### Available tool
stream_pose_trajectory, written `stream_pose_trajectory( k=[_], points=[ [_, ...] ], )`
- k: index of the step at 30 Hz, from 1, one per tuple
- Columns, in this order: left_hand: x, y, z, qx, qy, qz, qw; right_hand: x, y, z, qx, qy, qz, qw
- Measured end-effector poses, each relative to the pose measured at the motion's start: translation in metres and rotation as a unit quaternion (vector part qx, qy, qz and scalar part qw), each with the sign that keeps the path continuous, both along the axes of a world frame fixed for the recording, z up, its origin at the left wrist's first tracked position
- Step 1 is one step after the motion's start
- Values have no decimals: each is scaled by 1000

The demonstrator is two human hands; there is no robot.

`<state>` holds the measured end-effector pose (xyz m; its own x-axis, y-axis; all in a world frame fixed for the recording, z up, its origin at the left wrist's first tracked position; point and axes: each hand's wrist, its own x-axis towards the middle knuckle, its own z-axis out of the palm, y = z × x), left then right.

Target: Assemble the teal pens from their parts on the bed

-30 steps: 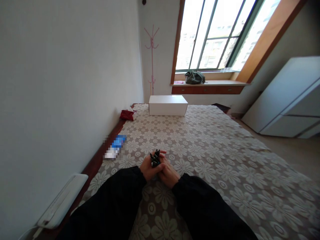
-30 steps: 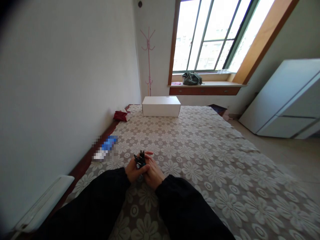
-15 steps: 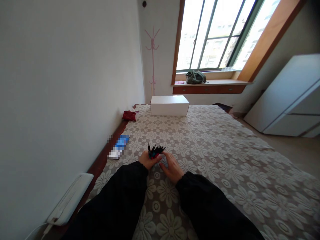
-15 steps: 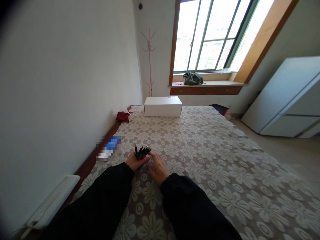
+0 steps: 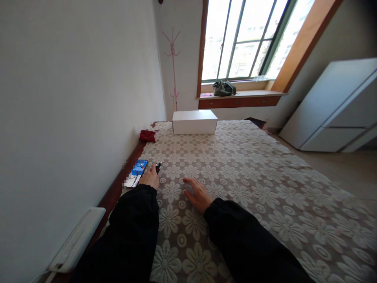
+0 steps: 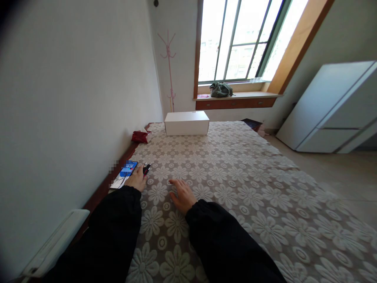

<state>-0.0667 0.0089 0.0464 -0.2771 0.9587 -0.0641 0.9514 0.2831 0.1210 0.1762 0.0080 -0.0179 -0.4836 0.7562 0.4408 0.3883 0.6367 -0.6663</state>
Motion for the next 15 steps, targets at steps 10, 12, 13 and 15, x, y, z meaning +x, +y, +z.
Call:
stream_pose_trajectory(
  k=[10,12,13,15],
  points=[
    [-5,-6,3,5,12,-18,1000,1,1,-2,17,-24,7,1000],
    [-7,-5,5,-9,12,-6,1000,2,2,-3,15,-30,7,999],
    [-8,-5,6,-16,14,2,1000,2,2,-3,15,-33,9,999],
    [-11,-5,9,-30,18,12,999,2,2,-2,16,-39,16,999]
  ],
)
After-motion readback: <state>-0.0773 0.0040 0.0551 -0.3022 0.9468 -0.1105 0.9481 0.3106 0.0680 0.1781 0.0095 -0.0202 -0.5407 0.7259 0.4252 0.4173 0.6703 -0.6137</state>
